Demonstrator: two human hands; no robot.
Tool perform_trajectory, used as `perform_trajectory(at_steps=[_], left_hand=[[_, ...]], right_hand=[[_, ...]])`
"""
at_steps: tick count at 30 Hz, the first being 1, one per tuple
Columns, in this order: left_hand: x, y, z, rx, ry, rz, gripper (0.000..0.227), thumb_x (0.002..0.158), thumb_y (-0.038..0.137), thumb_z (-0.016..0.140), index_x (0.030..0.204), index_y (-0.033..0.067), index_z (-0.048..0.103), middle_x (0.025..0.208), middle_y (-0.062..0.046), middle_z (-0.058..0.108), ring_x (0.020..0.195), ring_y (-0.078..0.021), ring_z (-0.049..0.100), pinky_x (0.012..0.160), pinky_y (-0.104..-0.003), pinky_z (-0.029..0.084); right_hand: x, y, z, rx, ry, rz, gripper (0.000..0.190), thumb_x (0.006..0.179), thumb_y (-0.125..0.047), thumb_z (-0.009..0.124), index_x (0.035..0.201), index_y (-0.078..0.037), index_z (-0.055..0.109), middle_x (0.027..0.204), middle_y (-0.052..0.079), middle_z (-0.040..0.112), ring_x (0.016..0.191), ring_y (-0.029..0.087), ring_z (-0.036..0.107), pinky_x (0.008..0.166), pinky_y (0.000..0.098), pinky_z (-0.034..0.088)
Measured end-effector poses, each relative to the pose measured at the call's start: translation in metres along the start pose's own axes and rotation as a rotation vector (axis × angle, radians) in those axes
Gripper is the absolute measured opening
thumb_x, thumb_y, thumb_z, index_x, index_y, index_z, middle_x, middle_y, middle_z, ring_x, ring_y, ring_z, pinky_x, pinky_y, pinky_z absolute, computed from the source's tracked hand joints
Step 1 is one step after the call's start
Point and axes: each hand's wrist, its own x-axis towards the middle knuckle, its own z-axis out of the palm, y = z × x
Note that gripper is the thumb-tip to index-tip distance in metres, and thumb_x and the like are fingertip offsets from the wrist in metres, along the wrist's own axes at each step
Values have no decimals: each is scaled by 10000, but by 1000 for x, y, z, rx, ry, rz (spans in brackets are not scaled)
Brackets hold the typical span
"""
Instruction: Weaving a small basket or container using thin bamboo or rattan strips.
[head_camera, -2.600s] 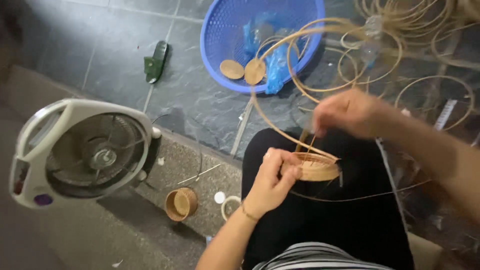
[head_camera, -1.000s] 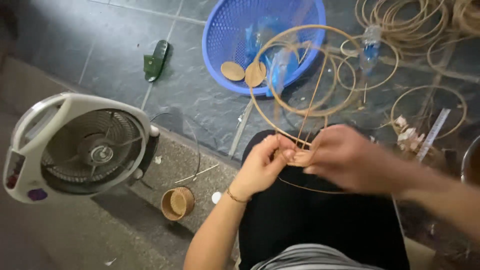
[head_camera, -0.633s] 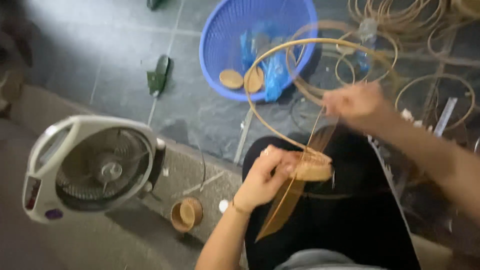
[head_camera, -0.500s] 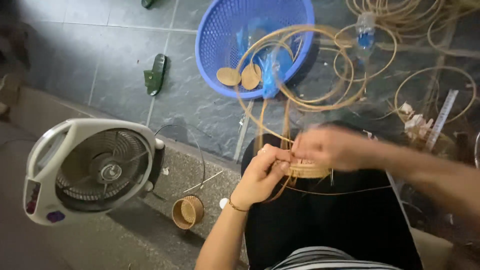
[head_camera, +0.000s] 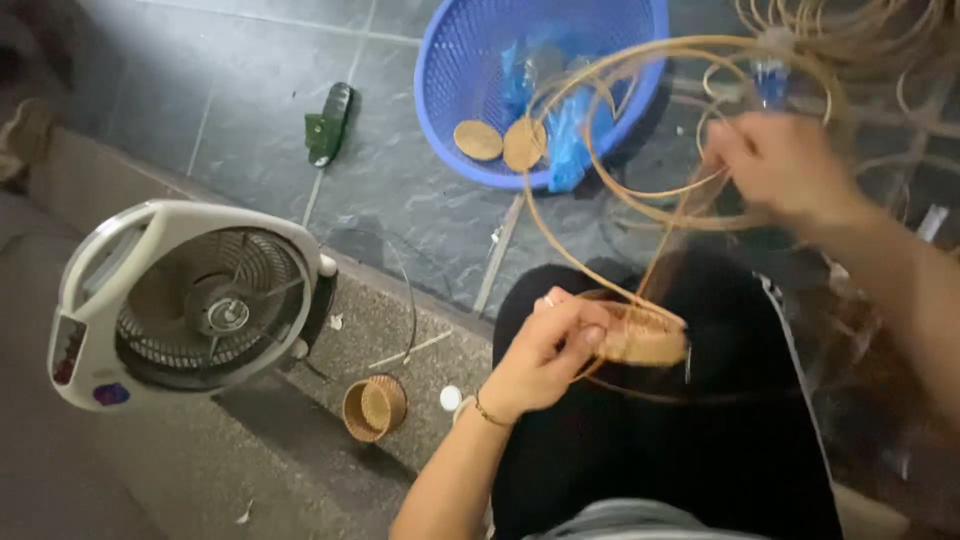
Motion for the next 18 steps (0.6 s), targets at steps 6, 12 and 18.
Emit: perform_trajectory(at_steps=[6, 12, 18], left_hand=[[1, -8, 0, -243, -33, -56, 239, 1065, 89, 465, 1162, 93, 683, 1111, -45, 676, 1038, -221, 540, 1009, -360, 409], [2, 1, 2, -31, 2, -63, 110, 982, 75, 658, 1085, 98, 690, 1011, -40, 661, 995, -222, 560, 957, -352, 402], [-3, 2, 5, -78, 28, -34, 150, 971, 59, 643, 1111, 98, 684, 1061, -42, 662, 1032, -222, 548, 978, -348, 414]], right_hand=[[3, -19, 20, 376, -186, 623, 265, 1004, -302, 591, 1030, -152, 808, 1049, 59, 757, 1001, 199, 664, 912, 386, 488], [-7, 56, 19, 1123, 313, 463, 315, 1035, -236, 639, 1092, 73, 619, 1060, 169, 635, 986, 319, 662, 947, 523, 542], [-2, -1, 17, 862, -246, 377, 467, 964, -440, 542, 1128, -77, 786, 1100, 87, 778, 1039, 229, 732, 972, 419, 547]])
